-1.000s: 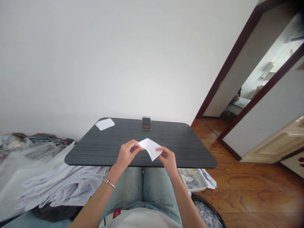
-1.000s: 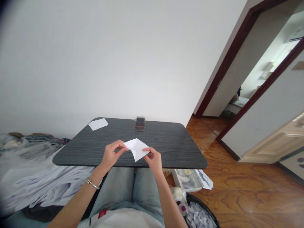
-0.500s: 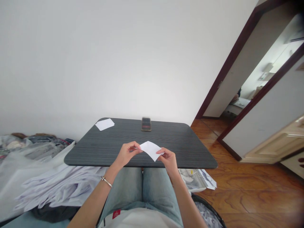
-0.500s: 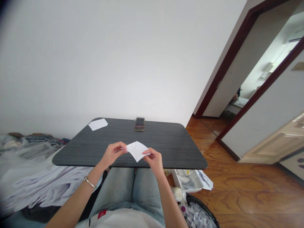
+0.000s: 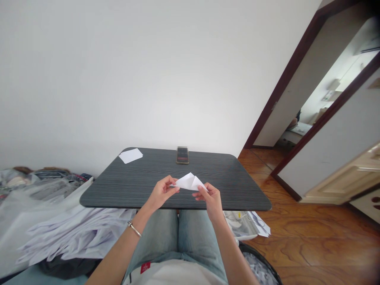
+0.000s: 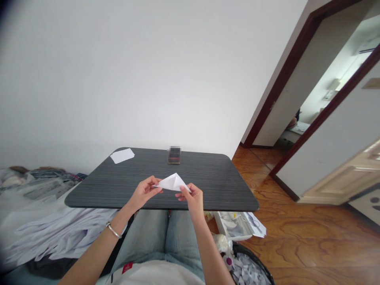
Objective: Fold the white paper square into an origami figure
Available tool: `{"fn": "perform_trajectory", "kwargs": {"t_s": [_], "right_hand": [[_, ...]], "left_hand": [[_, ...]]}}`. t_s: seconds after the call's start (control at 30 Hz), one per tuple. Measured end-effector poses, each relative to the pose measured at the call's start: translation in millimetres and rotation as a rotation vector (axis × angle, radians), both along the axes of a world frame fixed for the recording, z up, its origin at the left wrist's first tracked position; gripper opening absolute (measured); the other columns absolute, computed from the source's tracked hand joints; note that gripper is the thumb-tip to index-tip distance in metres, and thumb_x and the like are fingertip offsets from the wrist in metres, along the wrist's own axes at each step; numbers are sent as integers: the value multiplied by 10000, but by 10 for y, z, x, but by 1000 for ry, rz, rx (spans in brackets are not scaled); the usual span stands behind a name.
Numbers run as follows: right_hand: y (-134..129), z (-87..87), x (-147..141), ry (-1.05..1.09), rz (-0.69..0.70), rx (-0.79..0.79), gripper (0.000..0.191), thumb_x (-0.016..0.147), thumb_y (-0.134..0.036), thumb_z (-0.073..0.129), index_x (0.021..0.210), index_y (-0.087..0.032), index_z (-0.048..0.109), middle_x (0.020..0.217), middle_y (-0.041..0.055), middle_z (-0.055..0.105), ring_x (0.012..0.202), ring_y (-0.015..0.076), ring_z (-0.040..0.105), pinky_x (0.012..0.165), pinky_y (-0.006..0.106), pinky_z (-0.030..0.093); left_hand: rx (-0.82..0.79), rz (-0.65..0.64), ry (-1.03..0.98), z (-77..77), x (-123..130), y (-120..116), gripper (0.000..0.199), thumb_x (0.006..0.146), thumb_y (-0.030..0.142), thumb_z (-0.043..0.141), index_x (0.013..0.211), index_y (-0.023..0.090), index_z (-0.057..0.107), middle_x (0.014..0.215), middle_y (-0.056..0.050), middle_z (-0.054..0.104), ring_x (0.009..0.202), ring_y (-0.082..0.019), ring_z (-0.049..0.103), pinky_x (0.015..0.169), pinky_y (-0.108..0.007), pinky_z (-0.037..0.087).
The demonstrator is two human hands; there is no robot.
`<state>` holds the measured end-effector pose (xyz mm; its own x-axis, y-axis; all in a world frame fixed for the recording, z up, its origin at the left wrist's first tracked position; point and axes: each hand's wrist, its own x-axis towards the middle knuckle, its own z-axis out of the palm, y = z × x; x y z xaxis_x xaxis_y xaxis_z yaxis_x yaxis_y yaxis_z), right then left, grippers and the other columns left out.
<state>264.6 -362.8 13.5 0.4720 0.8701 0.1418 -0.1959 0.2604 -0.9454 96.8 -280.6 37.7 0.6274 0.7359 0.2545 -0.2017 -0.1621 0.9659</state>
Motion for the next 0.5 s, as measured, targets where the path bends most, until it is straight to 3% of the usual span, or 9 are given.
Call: {"fn": "perform_trajectory", "kwargs": {"t_s": [0.2,0.5], "right_hand": [[-3,-8,4,-104,-1,23,233,670,-365,692,627,-156,598,549,17,645,541,151,645,462,214,524],[16,-52,17,-122,15,70,230,653,-383,697,633,-166,622,646,27,662,615,179,657,527,267,555]], "left_hand": [[5,31,23,39,18,8,186,676,274,673,689,127,561,924,-71,617,762,-143,572,657,-264,497],[7,146,46,61,46,-33,240,688,330,641,601,129,541,831,-43,611,688,-136,561,563,-256,516]]}}
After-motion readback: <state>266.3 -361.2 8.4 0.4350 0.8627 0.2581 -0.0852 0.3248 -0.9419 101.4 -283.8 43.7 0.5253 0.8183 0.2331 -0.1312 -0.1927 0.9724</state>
